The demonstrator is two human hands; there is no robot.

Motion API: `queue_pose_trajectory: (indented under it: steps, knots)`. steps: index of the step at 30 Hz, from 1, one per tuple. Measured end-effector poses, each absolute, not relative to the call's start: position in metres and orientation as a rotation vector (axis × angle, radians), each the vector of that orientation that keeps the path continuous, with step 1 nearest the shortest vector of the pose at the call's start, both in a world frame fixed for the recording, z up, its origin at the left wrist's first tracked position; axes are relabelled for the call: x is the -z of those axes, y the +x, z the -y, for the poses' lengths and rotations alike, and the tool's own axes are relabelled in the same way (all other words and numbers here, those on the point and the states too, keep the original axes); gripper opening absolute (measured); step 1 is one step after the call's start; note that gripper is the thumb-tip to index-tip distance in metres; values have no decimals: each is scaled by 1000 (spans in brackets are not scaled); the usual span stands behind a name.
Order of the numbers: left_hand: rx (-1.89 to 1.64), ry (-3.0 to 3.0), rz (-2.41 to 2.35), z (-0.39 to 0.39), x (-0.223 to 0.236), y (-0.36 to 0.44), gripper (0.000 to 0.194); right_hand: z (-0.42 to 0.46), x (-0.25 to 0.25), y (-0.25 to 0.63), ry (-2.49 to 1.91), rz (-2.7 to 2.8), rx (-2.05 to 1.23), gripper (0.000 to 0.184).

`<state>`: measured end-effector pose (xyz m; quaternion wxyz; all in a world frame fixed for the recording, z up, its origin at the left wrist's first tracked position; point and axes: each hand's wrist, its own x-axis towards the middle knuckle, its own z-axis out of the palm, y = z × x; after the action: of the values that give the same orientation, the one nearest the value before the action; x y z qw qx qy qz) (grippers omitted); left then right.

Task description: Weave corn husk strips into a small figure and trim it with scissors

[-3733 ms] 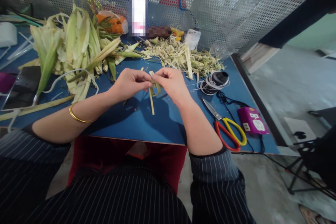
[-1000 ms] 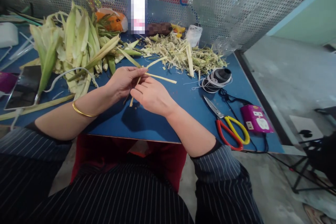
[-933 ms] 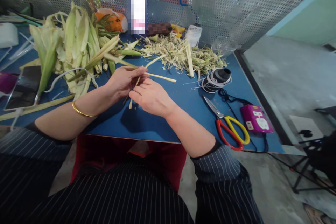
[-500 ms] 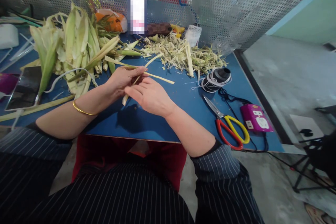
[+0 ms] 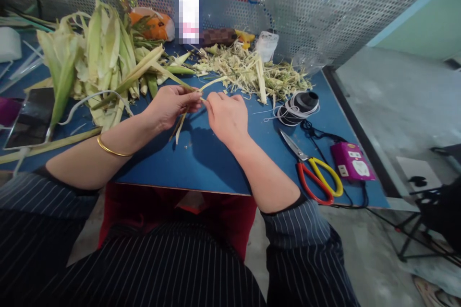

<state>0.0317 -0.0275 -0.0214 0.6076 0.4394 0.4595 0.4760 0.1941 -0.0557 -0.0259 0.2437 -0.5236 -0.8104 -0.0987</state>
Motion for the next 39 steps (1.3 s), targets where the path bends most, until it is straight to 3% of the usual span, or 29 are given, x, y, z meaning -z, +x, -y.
queue_pose_trajectory:
  steps: [6, 12, 19, 34, 39]
  knots:
    - [-1131, 1001, -1068, 28, 20, 34, 12, 59, 24, 193, -1277, 2164, -6, 32]
    - [-1038, 1012, -1052, 28, 14, 29, 17, 38, 25, 205, -1241, 1513, -1112, 47]
    - [-879, 1074, -1036, 37, 15, 31, 23, 34, 34, 198, -1081, 985, -1397, 27]
    - [-897, 1136, -1070, 39, 23, 34, 12, 29, 43, 196, -1256, 1070, -1060, 22]
    - [-885, 1182, -1120, 44, 16, 34, 16, 19, 45, 219, -1319, 1503, -369, 36]
